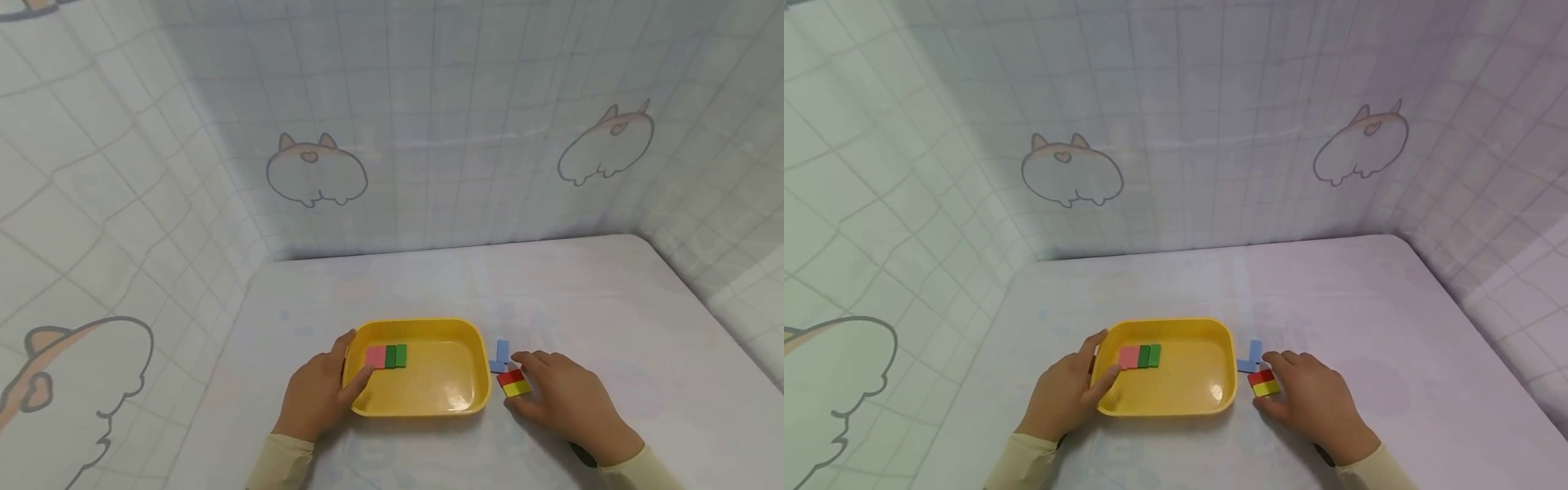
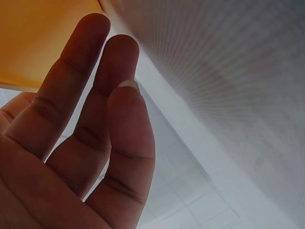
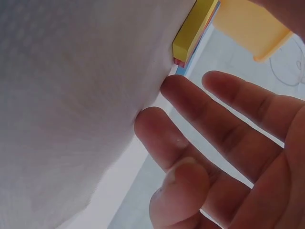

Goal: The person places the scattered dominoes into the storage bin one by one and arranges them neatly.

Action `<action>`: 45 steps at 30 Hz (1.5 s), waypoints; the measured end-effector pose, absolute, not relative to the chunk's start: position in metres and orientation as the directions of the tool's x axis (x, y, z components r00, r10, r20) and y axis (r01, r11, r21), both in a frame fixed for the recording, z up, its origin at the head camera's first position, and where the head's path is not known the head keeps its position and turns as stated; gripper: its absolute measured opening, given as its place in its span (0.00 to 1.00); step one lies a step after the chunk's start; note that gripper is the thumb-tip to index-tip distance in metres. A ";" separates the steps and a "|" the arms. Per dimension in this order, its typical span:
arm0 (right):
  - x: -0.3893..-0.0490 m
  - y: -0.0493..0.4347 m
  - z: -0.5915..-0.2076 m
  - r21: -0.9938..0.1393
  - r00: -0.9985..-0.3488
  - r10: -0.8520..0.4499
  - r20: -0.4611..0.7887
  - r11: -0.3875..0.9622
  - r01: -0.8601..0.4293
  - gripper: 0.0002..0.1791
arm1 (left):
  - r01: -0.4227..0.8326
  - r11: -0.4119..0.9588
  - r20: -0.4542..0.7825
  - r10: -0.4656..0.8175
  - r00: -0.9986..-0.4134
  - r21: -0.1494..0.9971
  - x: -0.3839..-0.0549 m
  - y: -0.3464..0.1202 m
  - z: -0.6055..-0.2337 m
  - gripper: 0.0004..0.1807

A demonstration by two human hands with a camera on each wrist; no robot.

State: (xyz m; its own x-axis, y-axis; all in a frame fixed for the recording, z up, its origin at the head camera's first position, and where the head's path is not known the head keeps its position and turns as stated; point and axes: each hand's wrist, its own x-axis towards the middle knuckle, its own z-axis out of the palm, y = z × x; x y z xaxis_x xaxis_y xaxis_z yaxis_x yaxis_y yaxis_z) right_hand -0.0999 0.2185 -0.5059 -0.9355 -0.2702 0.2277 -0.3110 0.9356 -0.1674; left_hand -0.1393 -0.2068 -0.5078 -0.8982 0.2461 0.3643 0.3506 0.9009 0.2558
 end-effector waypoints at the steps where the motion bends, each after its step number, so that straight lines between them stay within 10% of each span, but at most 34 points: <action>1: -0.100 0.219 -0.506 -0.165 -0.934 -0.269 0.233 0.936 -0.311 0.38 | 0.355 0.900 0.370 0.249 -0.895 0.253 -0.139 -0.207 -0.508 0.40; 45: -0.095 0.212 -0.502 -0.184 -0.962 -0.219 0.161 0.951 -0.247 0.36 | 0.385 0.886 0.378 0.274 -0.884 0.259 -0.138 -0.210 -0.507 0.41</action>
State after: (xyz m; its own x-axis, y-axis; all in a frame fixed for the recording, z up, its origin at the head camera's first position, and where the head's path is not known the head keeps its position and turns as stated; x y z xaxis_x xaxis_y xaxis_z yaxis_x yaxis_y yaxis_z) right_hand -0.0952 0.2118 -0.5022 -0.9624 -0.2187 0.1613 -0.2470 0.9514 -0.1841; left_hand -0.1381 -0.2105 -0.5071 -0.8843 0.2735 0.3784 0.3848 0.8860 0.2587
